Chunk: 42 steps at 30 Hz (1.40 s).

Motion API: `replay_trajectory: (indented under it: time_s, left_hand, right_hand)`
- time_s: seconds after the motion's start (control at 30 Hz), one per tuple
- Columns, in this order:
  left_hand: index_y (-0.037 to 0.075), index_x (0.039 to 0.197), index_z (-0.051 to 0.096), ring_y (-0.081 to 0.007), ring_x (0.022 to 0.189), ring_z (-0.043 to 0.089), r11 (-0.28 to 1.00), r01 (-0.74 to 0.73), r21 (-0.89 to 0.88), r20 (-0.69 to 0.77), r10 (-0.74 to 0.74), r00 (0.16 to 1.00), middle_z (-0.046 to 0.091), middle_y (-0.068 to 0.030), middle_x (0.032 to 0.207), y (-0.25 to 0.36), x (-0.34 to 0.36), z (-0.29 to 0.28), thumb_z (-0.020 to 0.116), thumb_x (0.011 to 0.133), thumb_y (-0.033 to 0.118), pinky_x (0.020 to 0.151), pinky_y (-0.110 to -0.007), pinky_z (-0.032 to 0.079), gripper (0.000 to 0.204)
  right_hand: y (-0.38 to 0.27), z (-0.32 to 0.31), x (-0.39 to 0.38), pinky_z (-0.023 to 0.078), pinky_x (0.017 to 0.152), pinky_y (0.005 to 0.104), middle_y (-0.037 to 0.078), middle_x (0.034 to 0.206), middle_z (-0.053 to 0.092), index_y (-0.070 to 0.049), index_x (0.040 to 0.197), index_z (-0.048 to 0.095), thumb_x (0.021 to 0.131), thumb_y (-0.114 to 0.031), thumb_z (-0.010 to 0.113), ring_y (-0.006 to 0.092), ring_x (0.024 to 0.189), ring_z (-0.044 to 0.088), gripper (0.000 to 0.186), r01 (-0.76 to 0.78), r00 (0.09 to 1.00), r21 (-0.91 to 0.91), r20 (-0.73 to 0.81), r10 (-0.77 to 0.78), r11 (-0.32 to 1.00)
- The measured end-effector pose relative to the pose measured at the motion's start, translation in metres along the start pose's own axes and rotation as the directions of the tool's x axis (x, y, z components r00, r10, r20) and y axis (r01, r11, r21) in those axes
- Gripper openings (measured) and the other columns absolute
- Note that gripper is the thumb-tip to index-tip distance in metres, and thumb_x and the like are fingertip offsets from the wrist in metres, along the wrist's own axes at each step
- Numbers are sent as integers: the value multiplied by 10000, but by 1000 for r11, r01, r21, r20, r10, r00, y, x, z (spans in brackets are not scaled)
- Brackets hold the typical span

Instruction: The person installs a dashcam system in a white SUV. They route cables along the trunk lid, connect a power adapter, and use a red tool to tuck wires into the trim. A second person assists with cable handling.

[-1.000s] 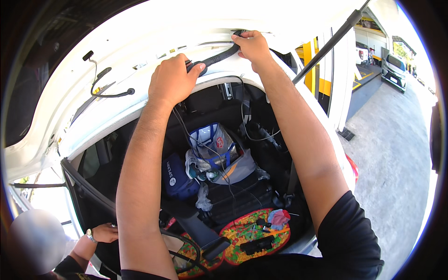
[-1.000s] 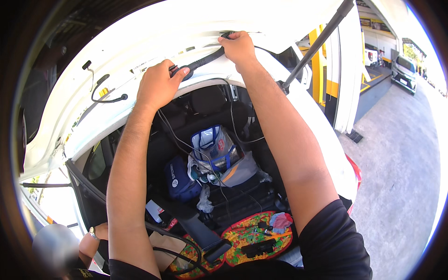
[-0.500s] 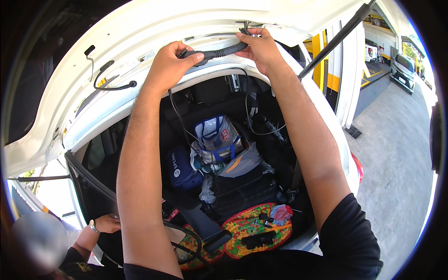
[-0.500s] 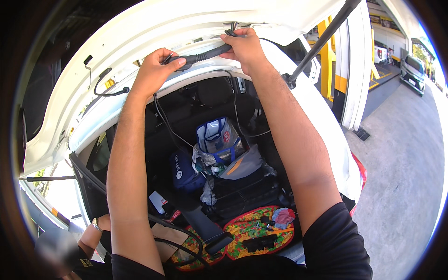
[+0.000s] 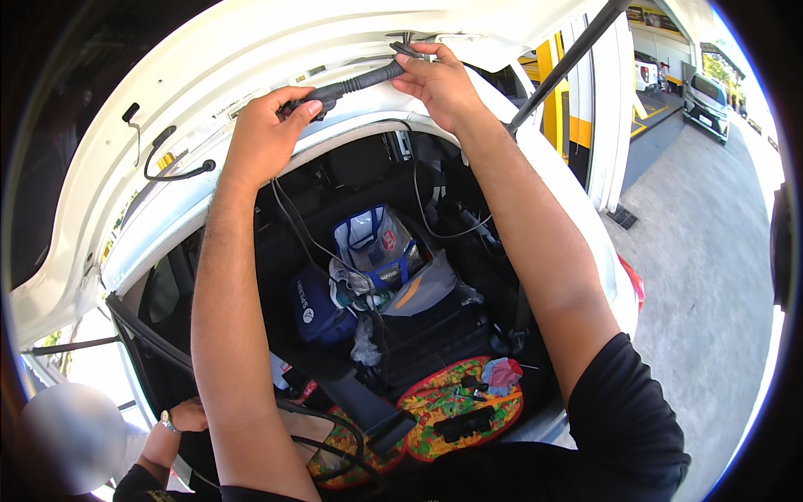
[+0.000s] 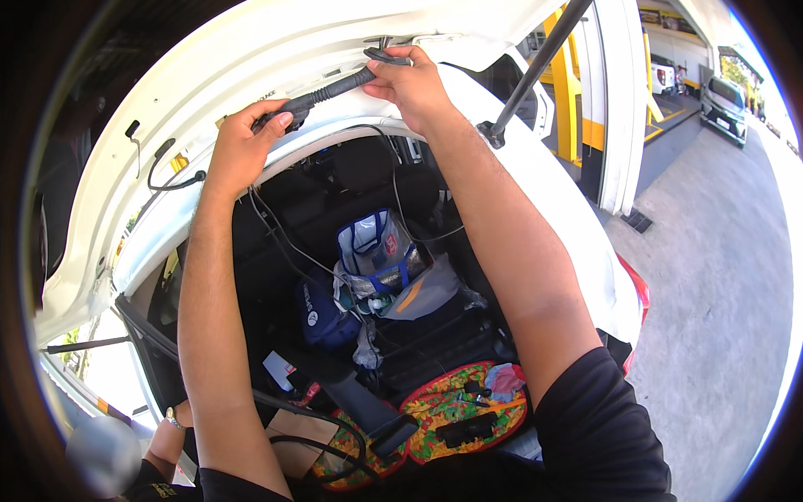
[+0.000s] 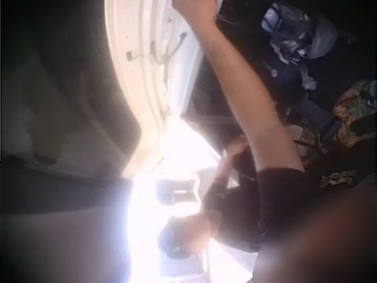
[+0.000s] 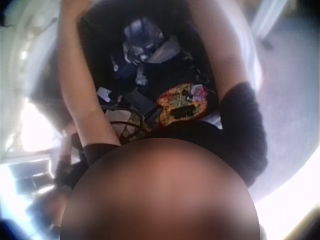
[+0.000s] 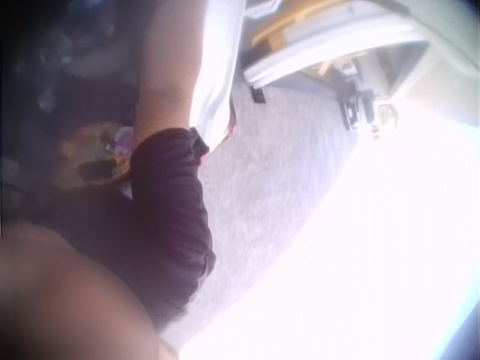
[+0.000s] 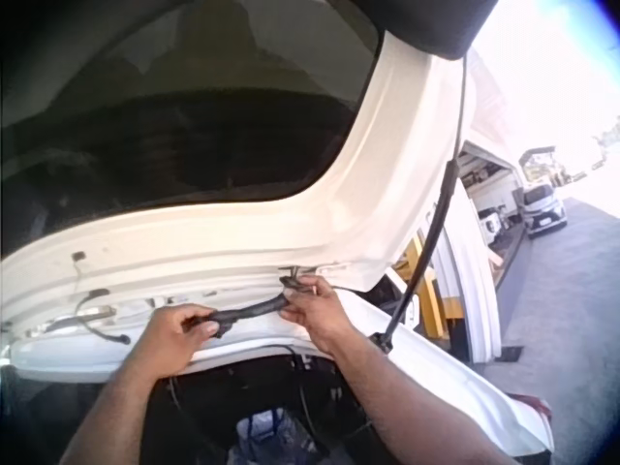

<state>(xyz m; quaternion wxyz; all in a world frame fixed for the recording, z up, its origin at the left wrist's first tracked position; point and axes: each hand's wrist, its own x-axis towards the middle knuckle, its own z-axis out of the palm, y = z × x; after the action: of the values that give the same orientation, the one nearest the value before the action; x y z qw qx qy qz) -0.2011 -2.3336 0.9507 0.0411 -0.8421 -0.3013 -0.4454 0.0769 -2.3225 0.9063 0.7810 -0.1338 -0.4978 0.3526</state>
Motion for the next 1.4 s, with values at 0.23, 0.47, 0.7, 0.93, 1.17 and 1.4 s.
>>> replay_trajectory:
  time_s: [0.23,0.47,0.7,0.93,1.17,1.4]
  left_hand:
    - [72,1161,803,-126,676,639,998,59,19,-6,-59,998,767,-80,848,-1,9,2,711,1024,426,633,-307,491,390]
    - [64,1155,801,-116,768,593,996,82,-20,32,-81,996,718,-28,811,2,5,5,686,1035,479,749,-302,461,447]
    - [72,1162,812,-135,731,628,995,97,-28,15,-97,995,778,-61,839,-7,10,-2,704,991,563,692,-311,472,531]
    - [93,1153,815,-128,746,642,995,68,-76,-30,-71,997,769,-49,842,-14,10,3,701,993,575,695,-296,473,520]
    - [40,1070,765,-72,639,523,865,2,-501,-43,-28,999,668,8,764,-34,10,-17,722,976,247,628,-286,446,231]
    - [-45,1433,513,-153,860,666,745,13,-667,26,6,1000,743,-183,1077,-24,4,-15,507,1079,26,745,-281,534,361]
  right_hand:
    - [7,17,-6,682,883,403,210,1136,668,-29,1172,430,1013,-14,689,277,962,747,304,39,996,-66,-72,-44,997]
    - [6,30,-11,671,852,378,194,1075,711,-6,1310,428,1050,-92,672,247,959,742,367,-30,997,-279,-72,10,960]
    - [-9,40,-42,510,962,446,155,1205,658,-97,1293,628,882,-162,827,292,1181,633,460,463,608,-880,403,-684,-108]
    - [-6,70,-16,561,945,440,175,1145,750,-42,1185,739,802,-72,853,357,1099,723,401,663,747,-687,632,-207,298]
    - [17,62,-12,590,899,399,212,1164,767,4,1232,747,930,-147,820,349,1041,750,346,656,754,-661,556,-350,364]
    - [21,71,-12,573,900,388,198,1093,775,11,1183,756,1011,-145,730,323,1014,743,233,679,730,-677,577,-367,285]
